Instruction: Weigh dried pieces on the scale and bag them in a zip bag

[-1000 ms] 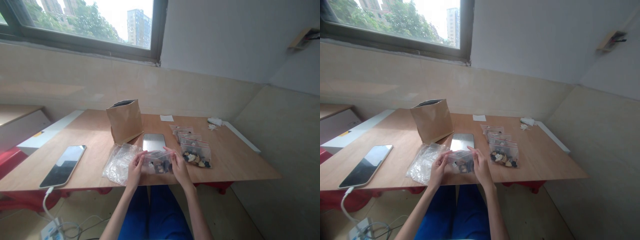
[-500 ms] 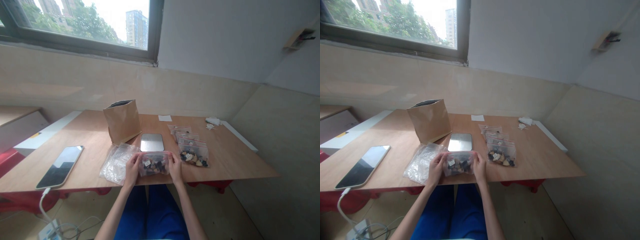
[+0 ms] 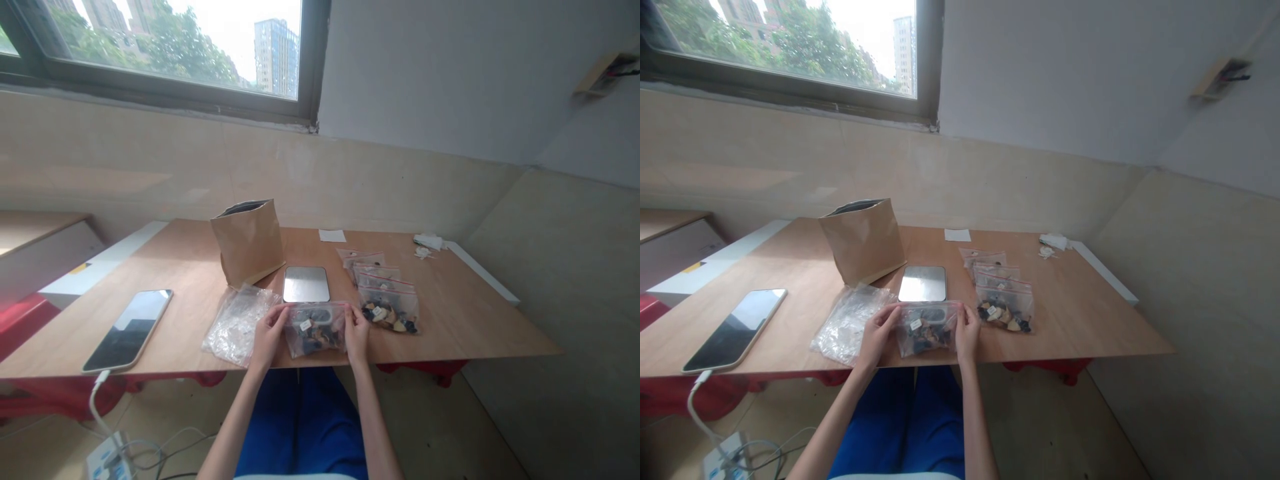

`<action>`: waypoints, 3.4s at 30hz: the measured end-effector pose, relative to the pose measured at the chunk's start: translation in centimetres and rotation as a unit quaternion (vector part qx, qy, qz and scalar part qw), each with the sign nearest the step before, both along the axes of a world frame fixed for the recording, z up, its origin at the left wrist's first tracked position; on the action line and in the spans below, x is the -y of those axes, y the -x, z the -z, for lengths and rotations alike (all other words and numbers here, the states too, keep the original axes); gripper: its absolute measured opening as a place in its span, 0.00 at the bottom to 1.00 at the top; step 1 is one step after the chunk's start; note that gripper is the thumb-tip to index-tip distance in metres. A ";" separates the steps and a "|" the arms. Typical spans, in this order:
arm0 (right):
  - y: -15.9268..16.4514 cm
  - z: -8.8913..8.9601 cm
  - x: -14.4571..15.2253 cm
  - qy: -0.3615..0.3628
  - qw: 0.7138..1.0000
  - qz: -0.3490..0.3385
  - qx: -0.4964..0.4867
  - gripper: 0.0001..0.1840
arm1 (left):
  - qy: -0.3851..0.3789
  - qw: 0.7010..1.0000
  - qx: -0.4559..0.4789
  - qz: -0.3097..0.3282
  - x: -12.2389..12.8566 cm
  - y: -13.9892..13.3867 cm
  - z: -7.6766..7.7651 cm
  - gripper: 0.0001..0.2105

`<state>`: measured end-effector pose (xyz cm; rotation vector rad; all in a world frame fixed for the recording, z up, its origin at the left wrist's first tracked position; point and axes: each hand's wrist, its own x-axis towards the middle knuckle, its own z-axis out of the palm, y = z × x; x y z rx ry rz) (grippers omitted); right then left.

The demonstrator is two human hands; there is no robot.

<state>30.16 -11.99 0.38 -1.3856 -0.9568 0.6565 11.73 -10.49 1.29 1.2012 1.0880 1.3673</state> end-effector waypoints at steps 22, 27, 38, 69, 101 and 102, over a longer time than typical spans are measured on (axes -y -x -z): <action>0.0 0.8 -0.3 0.008 1.000 0.009 -0.028 0.30 | 0.022 0.999 0.018 -0.016 -0.4 0.4 0.5 0.16; 0.4 0.2 0.0 0.012 0.999 -0.009 -0.029 0.31 | 0.023 0.999 0.011 -0.030 -0.5 0.5 0.8 0.16; -0.3 0.8 -0.6 -0.001 0.999 -0.015 -0.041 0.28 | 0.015 0.999 -0.006 -0.044 -0.5 0.2 0.4 0.18; 0.2 -0.7 0.4 -0.011 0.991 -0.085 -0.100 0.21 | 0.018 0.999 0.010 -0.031 -0.1 0.2 -0.6 0.15; 0.4 -0.4 0.5 -0.014 0.988 -0.130 -0.085 0.19 | 0.010 1.000 -0.001 0.006 0.4 -0.2 -1.5 0.16; 0.4 -0.4 0.5 -0.014 0.988 -0.131 -0.083 0.18 | 0.010 1.000 -0.004 0.005 0.4 -0.2 -1.5 0.15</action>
